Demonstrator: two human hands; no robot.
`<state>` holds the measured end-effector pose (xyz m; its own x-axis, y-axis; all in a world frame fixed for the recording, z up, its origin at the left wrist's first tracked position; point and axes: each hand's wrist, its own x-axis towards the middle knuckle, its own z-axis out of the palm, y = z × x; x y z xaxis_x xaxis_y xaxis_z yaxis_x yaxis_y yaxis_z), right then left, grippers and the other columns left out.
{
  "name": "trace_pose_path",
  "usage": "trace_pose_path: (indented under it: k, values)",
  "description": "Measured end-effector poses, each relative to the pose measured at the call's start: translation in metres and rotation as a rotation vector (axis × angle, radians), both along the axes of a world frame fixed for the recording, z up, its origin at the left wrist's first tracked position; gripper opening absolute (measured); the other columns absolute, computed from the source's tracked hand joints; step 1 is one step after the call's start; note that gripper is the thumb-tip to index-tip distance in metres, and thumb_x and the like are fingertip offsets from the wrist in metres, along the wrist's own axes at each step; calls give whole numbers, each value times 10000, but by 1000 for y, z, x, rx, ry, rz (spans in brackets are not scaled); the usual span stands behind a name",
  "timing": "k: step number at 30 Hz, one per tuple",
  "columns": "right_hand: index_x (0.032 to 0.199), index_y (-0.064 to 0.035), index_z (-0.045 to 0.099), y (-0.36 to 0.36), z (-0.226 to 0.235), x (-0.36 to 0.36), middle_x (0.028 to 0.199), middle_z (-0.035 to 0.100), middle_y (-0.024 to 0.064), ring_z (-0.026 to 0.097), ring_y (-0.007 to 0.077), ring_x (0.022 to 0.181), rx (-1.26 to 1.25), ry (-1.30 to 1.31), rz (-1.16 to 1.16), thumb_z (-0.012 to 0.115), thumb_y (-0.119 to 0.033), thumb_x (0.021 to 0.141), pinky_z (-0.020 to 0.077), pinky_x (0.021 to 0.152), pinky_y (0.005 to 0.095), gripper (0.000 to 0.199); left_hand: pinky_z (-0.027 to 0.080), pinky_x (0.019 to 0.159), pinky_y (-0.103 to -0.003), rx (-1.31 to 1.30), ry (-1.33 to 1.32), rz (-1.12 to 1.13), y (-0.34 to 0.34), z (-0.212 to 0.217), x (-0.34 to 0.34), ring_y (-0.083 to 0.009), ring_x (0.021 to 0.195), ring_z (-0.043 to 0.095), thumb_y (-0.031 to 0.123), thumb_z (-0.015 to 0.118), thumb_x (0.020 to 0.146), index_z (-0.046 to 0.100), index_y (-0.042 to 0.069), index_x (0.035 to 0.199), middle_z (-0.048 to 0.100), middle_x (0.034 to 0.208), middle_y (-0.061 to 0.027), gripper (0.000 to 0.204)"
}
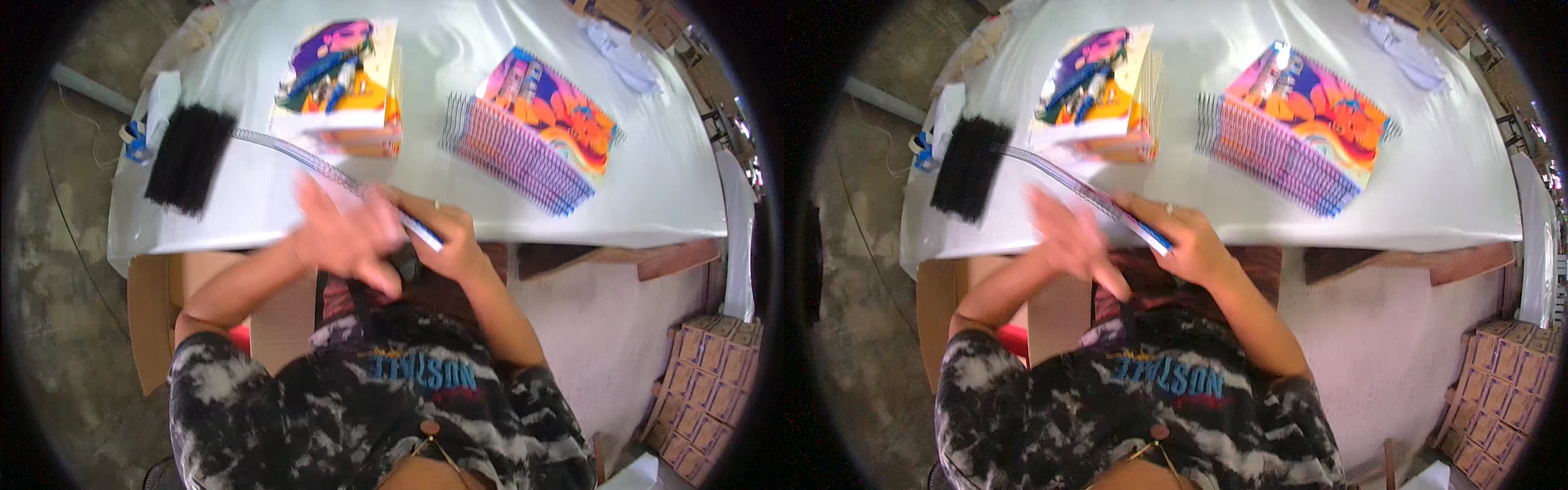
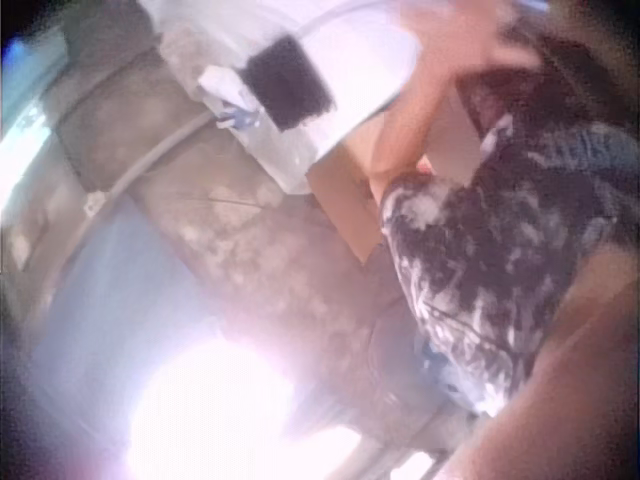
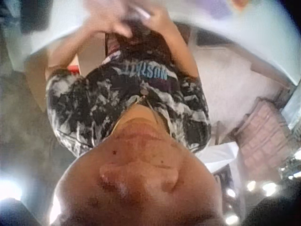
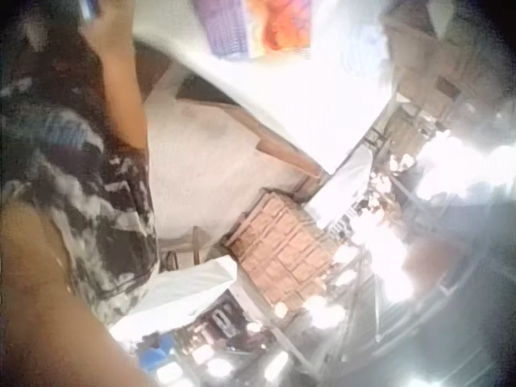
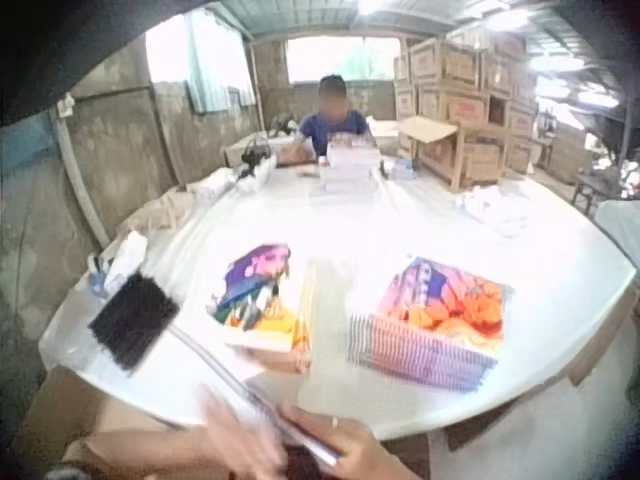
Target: The person assembles spiral-bound notebooks by inserting metal coils into the punched holes of the covers and pages. They repeatedly pick up a coil, align it with the notebook, and press it into place, then place the finished notebook on a stack.
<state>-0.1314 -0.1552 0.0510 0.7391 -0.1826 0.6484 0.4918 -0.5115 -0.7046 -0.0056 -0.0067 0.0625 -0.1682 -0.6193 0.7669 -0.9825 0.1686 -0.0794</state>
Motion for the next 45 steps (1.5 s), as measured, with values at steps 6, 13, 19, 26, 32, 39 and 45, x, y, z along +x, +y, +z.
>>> trace_pose_path:
  k: [6, 13, 19, 26, 32, 39, 45]
  values:
    - [1202, -60, 535, 0, 3, 1, 1102, 598, 156, 633, 284, 875, 22, -4, 5, 591, 34, 644, 511, 745, 342, 568, 187, 1023, -552, -10, 6, 57, -15, -14, -7, -417, 1139, 363, 649, 473, 753, 422, -30, 1169, 416, 1197, -219, 797]
    - [1195, -71, 534, 6, 2, 4, 1054, 615, 151, 639, 293, 742, -106, -48, -4, 618, -27, 647, 512, 659, 359, 556, 153, 997, -606, 18, 141, 186, -23, 15, -6, -498, 1257, 210, 761, 398, 721, 244, -16, 1351, 269, 1309, -355, 1012]
    - [1162, -61, 543, 4, -12, -5, 1037, 622, 135, 636, 295, 810, -116, -51, -47, 629, -53, 663, 513, 682, 364, 506, 68, 1008, -618, -112, 18, 8, -22, -6, -27, -513, 1263, 185, 788, 295, 730, 249, -14, 1369, 246, 1352, -322, 1027]
    - [1200, -47, 523, -2, 0, -14, 1074, 602, 172, 617, 311, 913, 113, 40, -54, 587, -13, 689, 495, 771, 355, 516, 10, 1010, -630, 307, 241, -63, -7, -41, -59, -483, 1311, 114, 745, 439, 712, 167, 27, 1399, 180, 1409, -295, 1031]
    - [1187, -43, 527, 11, 3, -16, 1081, 606, 158, 615, 318, 923, -37, 100, -15, 628, -114, 730, 494, 771, 374, 474, 26, 1014, -621, 43, 49, 158, -36, 21, -42, -460, 1320, 110, 728, 413, 736, 221, 81, 1394, 217, 1400, -274, 942]
    - [1363, 12, 276, 3, 19, -30, 1448, 175, 228, 148, 395, 1344, 30, -138, 68, 539, -228, 825, 168, 1073, 470, 645, 104, 1014, -622, 46, 423, -107, -35, 17, -83, -513, 1302, 95, 432, 493, 864, 108, -94, 1369, 86, 1392, -365, 825]
    - [1382, 12, 166, 9, 61, -44, 1452, 45, 263, -47, 522, 1309, -248, -85, -111, 542, -246, 781, -90, 992, 627, 754, 431, 873, -403, 295, 805, -109, -11, 79, -92, -389, 1068, 518, 125, 494, 887, 378, -97, 1252, 451, 1199, -311, 443]
